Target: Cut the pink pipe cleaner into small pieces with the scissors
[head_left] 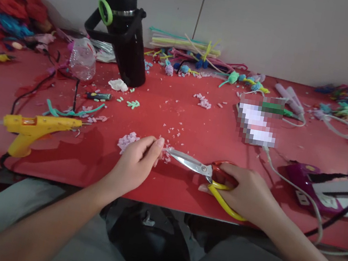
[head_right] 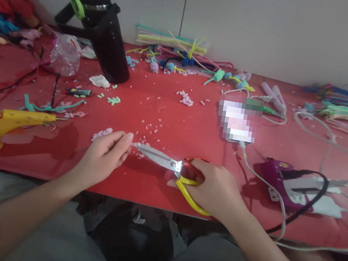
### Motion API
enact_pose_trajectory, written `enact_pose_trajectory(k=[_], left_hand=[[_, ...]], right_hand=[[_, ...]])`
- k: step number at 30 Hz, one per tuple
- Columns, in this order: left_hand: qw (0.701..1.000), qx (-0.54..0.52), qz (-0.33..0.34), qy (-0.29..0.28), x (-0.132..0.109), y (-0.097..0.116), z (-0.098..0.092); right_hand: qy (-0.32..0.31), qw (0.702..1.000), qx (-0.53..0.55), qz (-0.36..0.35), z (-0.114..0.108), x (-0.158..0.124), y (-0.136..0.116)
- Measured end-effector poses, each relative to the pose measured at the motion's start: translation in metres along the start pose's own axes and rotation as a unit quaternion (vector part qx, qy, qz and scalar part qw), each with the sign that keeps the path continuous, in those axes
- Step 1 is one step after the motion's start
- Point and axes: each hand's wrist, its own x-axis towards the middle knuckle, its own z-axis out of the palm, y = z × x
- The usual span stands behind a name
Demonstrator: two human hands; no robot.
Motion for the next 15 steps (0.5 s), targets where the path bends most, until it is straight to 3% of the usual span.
enact_pose_trajectory(k=[15], left_hand=[[1.000, 0.013, 0.004, -0.004, -0.0001, 0.0037, -0.0011]], right_hand=[[0.023, 1.000, -0.001, 0.009, 0.0058, 0.0013, 0.0029]])
